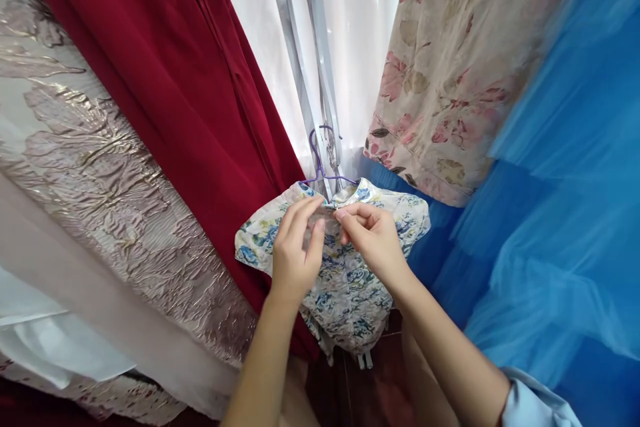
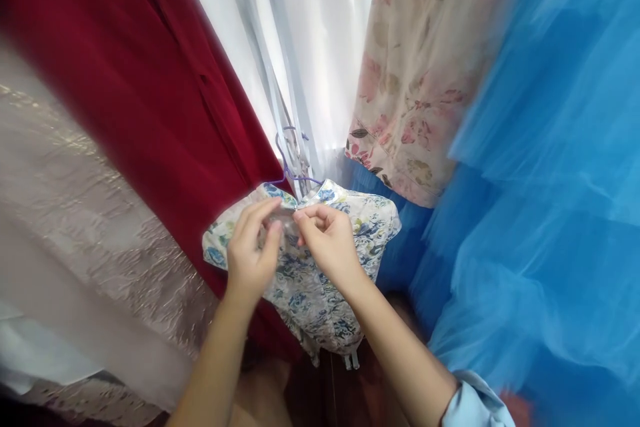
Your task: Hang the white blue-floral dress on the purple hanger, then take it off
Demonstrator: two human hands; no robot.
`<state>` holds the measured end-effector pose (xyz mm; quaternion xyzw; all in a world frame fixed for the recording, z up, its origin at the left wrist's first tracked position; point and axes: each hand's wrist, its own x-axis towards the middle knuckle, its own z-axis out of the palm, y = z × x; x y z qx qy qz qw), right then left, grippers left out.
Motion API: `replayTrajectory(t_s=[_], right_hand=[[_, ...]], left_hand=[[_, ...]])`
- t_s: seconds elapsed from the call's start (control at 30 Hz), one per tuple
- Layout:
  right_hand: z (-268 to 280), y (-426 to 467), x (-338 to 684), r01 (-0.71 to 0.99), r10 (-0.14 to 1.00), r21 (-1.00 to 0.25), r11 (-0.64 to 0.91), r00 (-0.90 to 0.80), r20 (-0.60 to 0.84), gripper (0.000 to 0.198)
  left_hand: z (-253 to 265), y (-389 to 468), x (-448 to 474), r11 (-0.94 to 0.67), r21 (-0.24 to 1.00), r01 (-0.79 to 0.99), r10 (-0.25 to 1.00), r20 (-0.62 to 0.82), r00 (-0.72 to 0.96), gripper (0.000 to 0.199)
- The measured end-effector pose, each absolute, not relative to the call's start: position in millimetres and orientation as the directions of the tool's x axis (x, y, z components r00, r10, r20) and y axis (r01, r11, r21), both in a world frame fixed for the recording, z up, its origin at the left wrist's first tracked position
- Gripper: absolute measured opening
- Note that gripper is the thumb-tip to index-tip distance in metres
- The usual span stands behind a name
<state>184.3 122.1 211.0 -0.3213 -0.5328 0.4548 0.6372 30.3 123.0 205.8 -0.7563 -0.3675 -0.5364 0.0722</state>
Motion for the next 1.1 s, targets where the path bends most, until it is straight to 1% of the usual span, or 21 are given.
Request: replayTrajectory(t_s=[0.07,0.1,0.23,0.37,0.5,0.6,0.7,0.77,0.8,0.83,0.87,0.93,1.0,1.1], right_hand=[[209,126,185,-0.214,0.913,-0.892,0.399,0.002,0.408,0.026],[207,129,185,-0.201,0.910,-0.892,0.404,-0.007,0.414,0.026],[195,139,180,-0.199,0.914,-0.894,0.400,0.014,0.406,0.030],[187,144,172,-0.244,0.936,-0.904,0.351,0.055,0.348,0.033],[190,146,168,-0.260,0.943,-0.910,0.324,0.007,0.334,0.033],[186,144,167,-0.219,0.942,-0.917,0.333,0.032,0.334,0.027],[165,138,169,-0.152,0.955,-0.943,0.295,0.031,0.294,0.023],[145,129,174,-0.097,0.963,-0.958,0.270,0.027,0.268,0.022],[135,124,178,-0.067,0.966,-0.964,0.257,0.027,0.256,0.021],[125,119,182,-0.039,0.969,-0.969,0.245,0.026,0.244,0.020],[117,113,186,-0.016,0.973,-0.973,0.230,0.017,0.229,0.019],[105,102,193,0.019,0.979,-0.979,0.203,-0.007,0.203,0.019],[98,93,198,0.039,0.982,-0.982,0.187,-0.037,0.185,0.019],[87,83,202,0.065,0.982,-0.983,0.171,-0.095,0.164,0.018]], left_hand=[[229,137,30,-0.750,0.214,0.626,0.480,0.827,0.292,0.020],[235,142,31,-0.758,0.190,0.624,0.472,0.821,0.323,0.018],[239,143,36,-0.745,0.157,0.648,0.427,0.859,0.283,0.017],[233,138,39,-0.733,0.183,0.655,0.423,0.876,0.229,0.015],[228,138,42,-0.698,0.271,0.663,0.434,0.896,0.091,0.012],[234,136,47,-0.689,0.365,0.626,0.435,0.899,-0.045,0.012],[250,140,39,-0.679,0.445,0.583,0.402,0.891,-0.212,0.013],[261,153,14,-0.655,0.476,0.587,0.398,0.878,-0.268,0.015],[265,162,-4,-0.634,0.504,0.586,0.416,0.862,-0.290,0.017],[267,171,-25,-0.615,0.548,0.567,0.456,0.834,-0.311,0.019],[267,181,-48,-0.588,0.613,0.529,0.477,0.790,-0.385,0.021],[259,196,-89,-0.536,0.766,0.356,0.552,0.636,-0.539,0.015],[240,202,-117,-0.503,0.821,0.271,0.585,0.554,-0.592,0.014],[194,197,-124,-0.485,0.853,0.192,0.633,0.494,-0.596,0.027]])
